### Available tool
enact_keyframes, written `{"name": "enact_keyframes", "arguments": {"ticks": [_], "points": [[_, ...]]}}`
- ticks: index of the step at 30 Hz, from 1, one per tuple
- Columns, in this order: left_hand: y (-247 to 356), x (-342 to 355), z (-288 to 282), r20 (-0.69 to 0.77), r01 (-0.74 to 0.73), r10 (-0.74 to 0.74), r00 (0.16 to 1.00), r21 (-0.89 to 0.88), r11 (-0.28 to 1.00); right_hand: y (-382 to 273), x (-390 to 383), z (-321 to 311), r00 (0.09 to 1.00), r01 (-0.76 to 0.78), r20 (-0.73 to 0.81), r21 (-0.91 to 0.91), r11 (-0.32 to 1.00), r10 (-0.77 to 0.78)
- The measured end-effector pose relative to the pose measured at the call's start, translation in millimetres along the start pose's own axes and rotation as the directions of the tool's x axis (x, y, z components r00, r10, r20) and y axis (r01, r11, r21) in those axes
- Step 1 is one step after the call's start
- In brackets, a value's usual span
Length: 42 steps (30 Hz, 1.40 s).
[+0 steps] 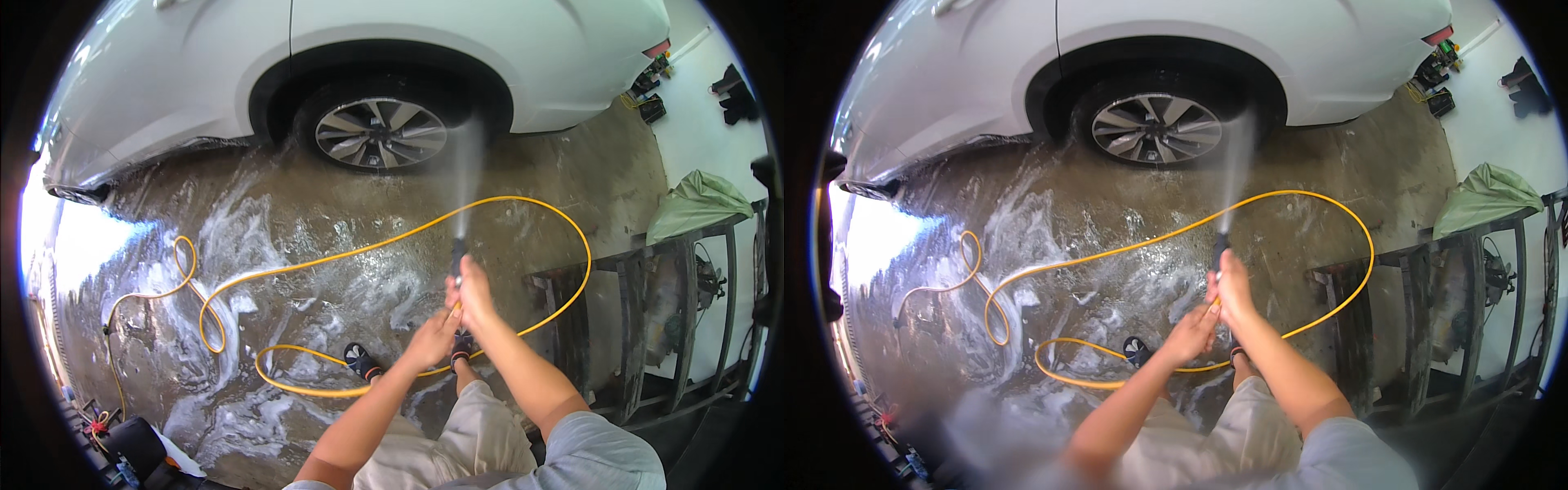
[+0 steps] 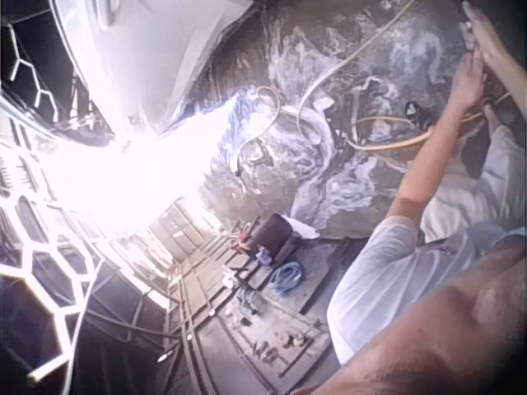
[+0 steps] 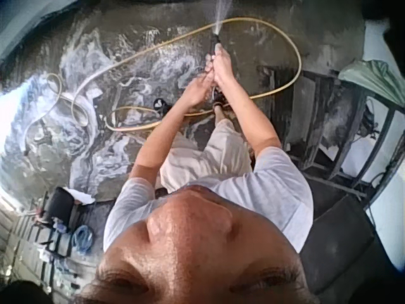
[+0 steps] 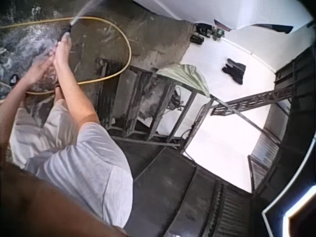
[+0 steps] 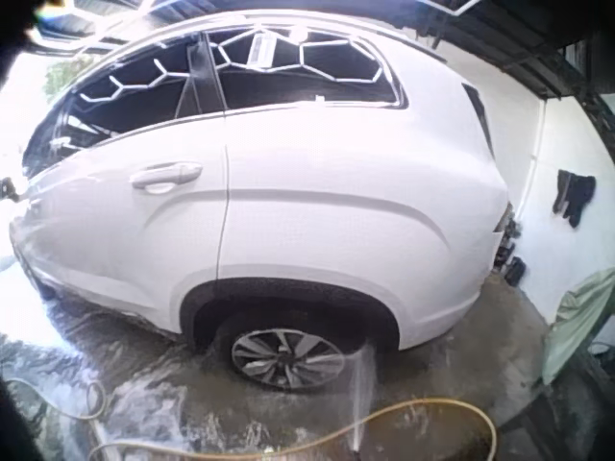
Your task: The person uses a pressure washer with a yellow hose to rinse a white SUV in a garage. They spray the rear bumper, both rear wheels, the front bumper, and the hood, moving around the vehicle to cover different areas.
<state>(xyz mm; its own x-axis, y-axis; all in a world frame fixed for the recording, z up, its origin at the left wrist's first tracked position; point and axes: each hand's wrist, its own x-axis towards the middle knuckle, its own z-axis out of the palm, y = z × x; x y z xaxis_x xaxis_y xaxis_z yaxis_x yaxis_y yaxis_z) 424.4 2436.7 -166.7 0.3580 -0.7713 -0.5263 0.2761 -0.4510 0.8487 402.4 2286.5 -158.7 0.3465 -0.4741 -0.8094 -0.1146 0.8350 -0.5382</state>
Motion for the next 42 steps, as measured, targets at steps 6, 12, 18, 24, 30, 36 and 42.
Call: {"name": "enact_keyframes", "arguments": {"ticks": [6, 12, 18, 24, 30, 36, 42], "points": [[-86.3, 28.0, -119.8, 0.016, 0.104, -0.150, 0.989, 0.643, 0.759, -50.7, 160.3, 9.1, 0.983, 0.163, -0.082, -0.058, 0.985, -0.167], [-191.9, 4.1, -221.6, -0.186, 0.209, -0.120, 0.975, 0.595, 0.776, -70.5, 237.1, 39.5, 0.939, 0.258, -0.207, -0.106, 0.960, -0.275], [-207.6, -5.1, -225.5, -0.428, 0.273, -0.033, 0.903, 0.513, 0.814, -89.1, 221.7, 98.7, 0.833, 0.523, -0.074, -0.219, 0.824, -0.549], [-186.7, 36.6, -245.4, -0.680, 0.263, 0.148, 0.718, 0.462, 0.847, -122.5, 213.0, 138.1, 0.758, 0.648, 0.034, -0.153, 0.746, -0.651], [-135.0, 88.8, -288.1, -0.804, 0.176, 0.171, 0.570, 0.322, 0.930, -131.7, 300.7, 107.2, 0.877, 0.461, -0.142, -0.015, 0.887, -0.458], [-57.5, 145.3, -311.6, -0.699, -0.170, 0.463, 0.546, 0.448, 0.878, -123.5, 345.0, 69.6, 0.934, 0.330, -0.110, -0.093, 0.939, -0.339], [12.9, 207.3, -319.4, -0.367, -0.348, 0.601, 0.710, 0.560, 0.752, -136.0, 312.4, 57.9, 0.956, 0.292, -0.013, 0.053, 0.955, -0.292]]}}
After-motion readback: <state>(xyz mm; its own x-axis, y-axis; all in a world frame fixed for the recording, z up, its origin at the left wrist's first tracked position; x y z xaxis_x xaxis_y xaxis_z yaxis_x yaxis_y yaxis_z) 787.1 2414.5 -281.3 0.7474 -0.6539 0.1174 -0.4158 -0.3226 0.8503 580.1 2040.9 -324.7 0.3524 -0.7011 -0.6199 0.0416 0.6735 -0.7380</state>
